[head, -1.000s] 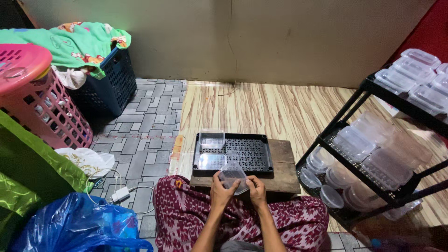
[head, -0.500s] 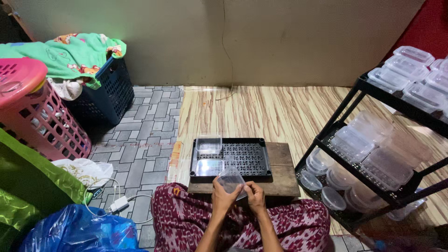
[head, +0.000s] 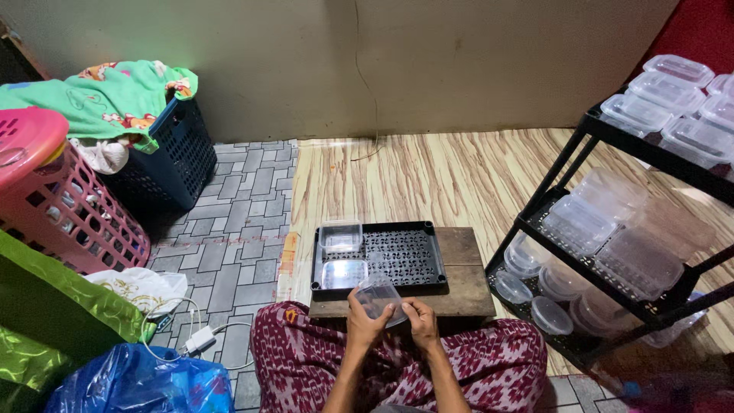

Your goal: The person sits on the floor, picks up clear plastic container bases and lids, presses each lid onto a base to close it, and stacks the closed containers on a black metal shelf. They work on one container at a time on their lap, occasionally reaching to the shelf to place finished containers.

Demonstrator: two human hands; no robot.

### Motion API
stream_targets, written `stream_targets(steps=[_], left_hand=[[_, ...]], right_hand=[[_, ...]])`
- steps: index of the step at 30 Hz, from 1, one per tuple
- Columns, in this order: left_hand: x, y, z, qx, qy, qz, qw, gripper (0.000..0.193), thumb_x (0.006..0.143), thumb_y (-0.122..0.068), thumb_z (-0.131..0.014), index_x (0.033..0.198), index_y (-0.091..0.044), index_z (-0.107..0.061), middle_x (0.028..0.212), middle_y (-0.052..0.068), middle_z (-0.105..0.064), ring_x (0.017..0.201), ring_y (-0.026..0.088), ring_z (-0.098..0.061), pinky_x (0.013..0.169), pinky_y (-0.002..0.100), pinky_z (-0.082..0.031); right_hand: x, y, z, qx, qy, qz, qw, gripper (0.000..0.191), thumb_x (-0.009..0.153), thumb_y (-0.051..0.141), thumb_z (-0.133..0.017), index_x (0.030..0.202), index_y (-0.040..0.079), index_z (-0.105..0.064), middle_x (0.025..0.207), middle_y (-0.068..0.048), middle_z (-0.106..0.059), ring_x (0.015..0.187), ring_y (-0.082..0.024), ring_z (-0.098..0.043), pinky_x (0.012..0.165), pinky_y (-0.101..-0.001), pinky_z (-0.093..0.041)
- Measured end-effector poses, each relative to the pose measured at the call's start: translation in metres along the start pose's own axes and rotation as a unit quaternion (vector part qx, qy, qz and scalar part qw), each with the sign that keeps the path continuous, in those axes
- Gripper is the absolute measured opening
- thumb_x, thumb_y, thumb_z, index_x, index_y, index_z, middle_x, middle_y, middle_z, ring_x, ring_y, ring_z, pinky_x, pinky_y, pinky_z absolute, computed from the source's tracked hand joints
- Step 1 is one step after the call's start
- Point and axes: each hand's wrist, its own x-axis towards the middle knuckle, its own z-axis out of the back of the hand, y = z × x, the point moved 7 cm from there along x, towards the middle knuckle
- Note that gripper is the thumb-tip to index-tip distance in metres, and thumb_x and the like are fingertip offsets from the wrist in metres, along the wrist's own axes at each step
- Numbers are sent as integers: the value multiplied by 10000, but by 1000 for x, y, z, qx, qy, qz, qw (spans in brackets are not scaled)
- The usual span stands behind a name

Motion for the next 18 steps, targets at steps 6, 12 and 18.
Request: stream_targets(steps=[6, 12, 18], left_hand=[[-1, -2, 4, -11, -12, -27, 1000, 979, 692, -454, -889, 1425, -46, -384, 1139, 200, -718, 972, 302, -753, 813, 407, -602], [-2, 10, 3, -5, 35, 41, 999, 1034, 711, -563, -837, 1476, -77, -339, 1258, 187, -635, 1131, 295, -681, 870, 441, -612], [-2, 11, 4, -35, 31, 48, 998, 1046, 684, -567, -832, 1469, -83, -337, 1275, 190, -625, 1142, 303, -682, 877, 449, -624]], right_hand=[[-2, 6, -3, 21, 18, 7, 1000, 231, 944, 166, -605, 977, -13, -748, 884, -42, -761, 828, -105, -665, 778, -271, -528], [-4, 8, -4, 22, 39, 25, 999, 185, 935, 177, -659, 874, 2, -648, 770, 14, -608, 727, -74, -535, 669, -259, -450], [-5, 3, -2, 45, 19, 8, 999, 179, 933, 162, -679, 854, 7, -638, 746, 33, -560, 696, -66, -496, 638, -248, -419]])
